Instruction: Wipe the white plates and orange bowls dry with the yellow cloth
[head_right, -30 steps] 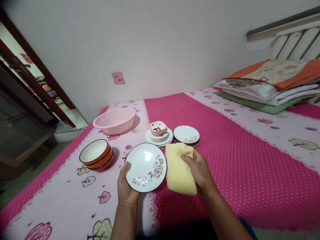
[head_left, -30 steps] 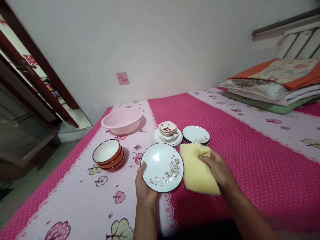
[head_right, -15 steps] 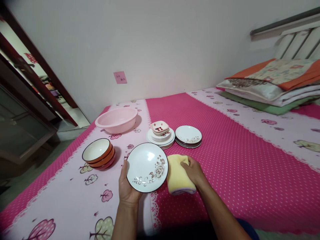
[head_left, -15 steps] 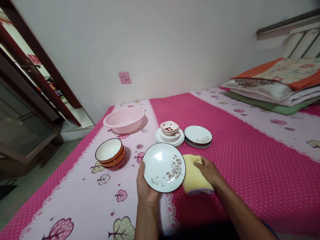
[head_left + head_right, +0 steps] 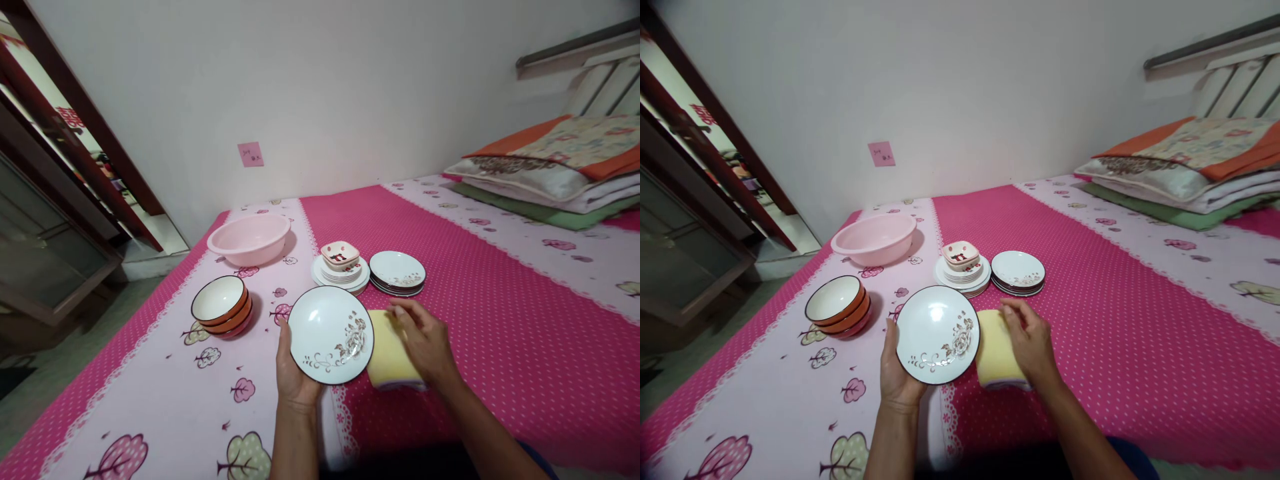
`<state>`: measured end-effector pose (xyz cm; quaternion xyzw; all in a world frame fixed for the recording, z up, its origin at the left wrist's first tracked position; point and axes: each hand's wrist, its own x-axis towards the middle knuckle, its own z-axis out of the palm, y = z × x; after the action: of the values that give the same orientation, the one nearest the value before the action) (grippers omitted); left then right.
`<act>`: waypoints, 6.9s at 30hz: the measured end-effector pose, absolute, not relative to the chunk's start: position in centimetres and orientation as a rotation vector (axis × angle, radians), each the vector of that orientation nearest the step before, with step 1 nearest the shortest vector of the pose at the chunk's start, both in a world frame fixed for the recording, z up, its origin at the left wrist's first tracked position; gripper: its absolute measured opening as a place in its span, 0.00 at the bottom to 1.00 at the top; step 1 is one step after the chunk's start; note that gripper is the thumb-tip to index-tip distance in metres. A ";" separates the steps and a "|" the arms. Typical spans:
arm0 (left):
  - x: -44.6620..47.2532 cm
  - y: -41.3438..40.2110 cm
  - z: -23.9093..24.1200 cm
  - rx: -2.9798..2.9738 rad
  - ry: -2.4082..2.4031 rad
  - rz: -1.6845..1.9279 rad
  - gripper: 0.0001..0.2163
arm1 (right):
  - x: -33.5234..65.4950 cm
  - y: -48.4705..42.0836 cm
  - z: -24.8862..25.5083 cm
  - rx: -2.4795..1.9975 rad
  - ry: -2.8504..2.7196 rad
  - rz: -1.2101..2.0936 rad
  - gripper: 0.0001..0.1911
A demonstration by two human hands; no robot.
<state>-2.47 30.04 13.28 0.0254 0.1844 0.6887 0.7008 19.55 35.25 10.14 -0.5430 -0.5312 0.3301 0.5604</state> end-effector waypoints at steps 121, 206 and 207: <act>-3.1 29.7 13.6 0.211 0.469 1.701 0.26 | 12.6 30.3 11.3 -0.931 -1.200 1.567 0.27; -1.4 33.0 11.8 0.292 0.223 1.672 0.14 | 25.6 37.1 13.5 -1.305 -1.241 1.223 0.19; -1.5 33.1 11.9 0.283 0.229 1.696 0.14 | 27.2 38.3 13.4 -1.378 -1.191 1.160 0.16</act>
<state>-1.50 33.07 11.93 0.1244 0.1009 0.7455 0.6470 27.19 38.26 13.40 -0.5626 -0.4862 0.4736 0.4719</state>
